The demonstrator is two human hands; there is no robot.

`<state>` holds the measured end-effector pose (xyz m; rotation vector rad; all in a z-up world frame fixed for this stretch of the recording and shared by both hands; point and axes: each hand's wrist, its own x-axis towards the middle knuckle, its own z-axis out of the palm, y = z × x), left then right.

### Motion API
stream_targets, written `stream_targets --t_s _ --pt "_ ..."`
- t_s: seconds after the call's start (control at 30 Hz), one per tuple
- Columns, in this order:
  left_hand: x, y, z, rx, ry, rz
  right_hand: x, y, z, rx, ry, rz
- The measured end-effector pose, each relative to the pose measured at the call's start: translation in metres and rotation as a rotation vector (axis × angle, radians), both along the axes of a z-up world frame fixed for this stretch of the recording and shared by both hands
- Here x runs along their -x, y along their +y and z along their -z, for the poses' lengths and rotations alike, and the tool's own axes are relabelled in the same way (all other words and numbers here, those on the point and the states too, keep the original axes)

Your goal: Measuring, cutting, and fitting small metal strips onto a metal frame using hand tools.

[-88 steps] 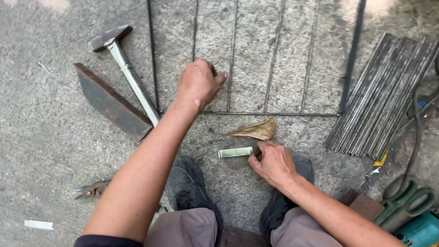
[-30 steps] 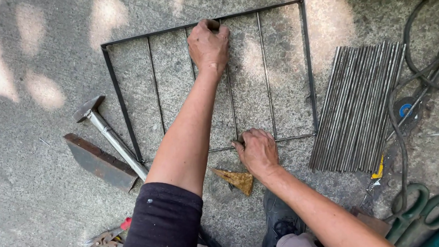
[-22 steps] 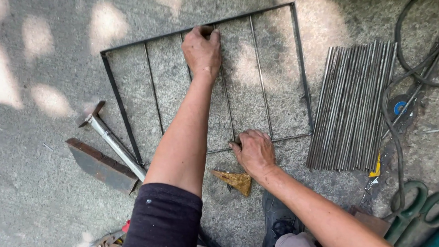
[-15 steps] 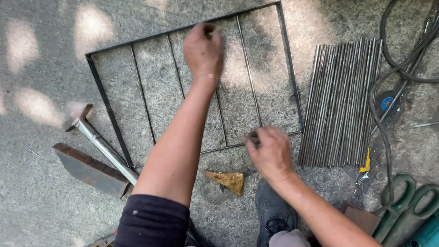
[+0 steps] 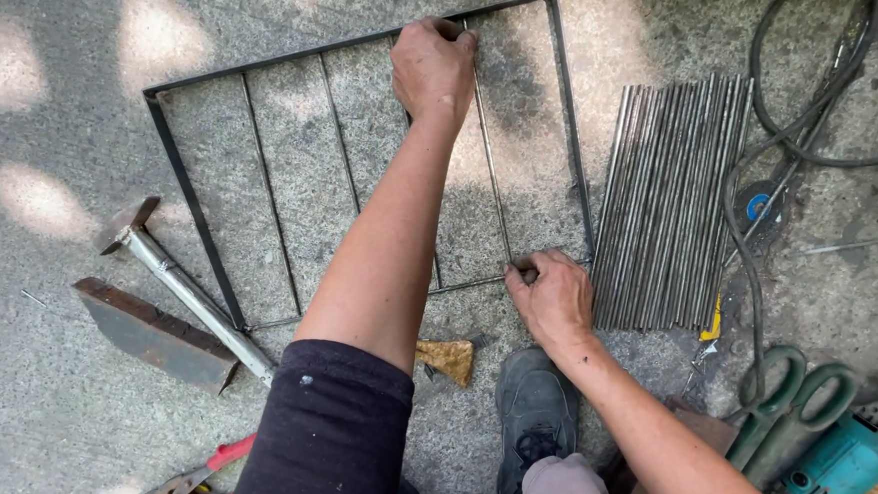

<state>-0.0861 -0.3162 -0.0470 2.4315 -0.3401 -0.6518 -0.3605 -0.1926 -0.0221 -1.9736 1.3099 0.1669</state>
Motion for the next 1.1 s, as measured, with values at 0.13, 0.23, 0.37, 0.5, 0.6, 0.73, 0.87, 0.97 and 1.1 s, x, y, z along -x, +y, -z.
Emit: stream_targets --t_s 0.13,0.23,0.37,0.5,0.6,0.73,0.87,0.97,1.1 --pt "-0.001 0.0 0.003 -0.028 0.019 -0.001 0.007 0.004 0.008 0.048 -0.026 -0.015" --pt "0.005 0.021 -0.006 0.046 -0.211 0.143 0.009 0.001 -0.008 -0.05 -0.097 0.048" --pt "0.032 0.104 -0.056 0.375 -0.338 0.557 0.027 0.022 -0.039 -0.072 -0.187 0.032" --pt "0.055 0.196 -0.062 -0.105 0.015 0.973 0.045 0.065 -0.007 -0.085 -0.035 -0.404" --pt "0.076 0.258 -0.065 -0.267 0.053 1.266 0.05 0.074 0.021 0.02 -0.02 -0.591" --pt "0.084 0.337 -0.02 -0.459 -0.092 1.538 0.054 0.073 0.036 0.096 -0.084 -0.63" --pt "0.05 0.352 -0.081 -0.421 -0.206 1.385 0.051 0.052 -0.032 -0.014 -0.074 -0.574" --pt "-0.007 0.406 -0.149 -0.634 -0.308 1.316 0.032 0.052 -0.087 -0.265 -0.086 -0.379" --pt "-0.053 0.493 -0.209 -0.892 -0.094 0.98 0.032 0.054 -0.099 -0.641 0.078 -0.009"
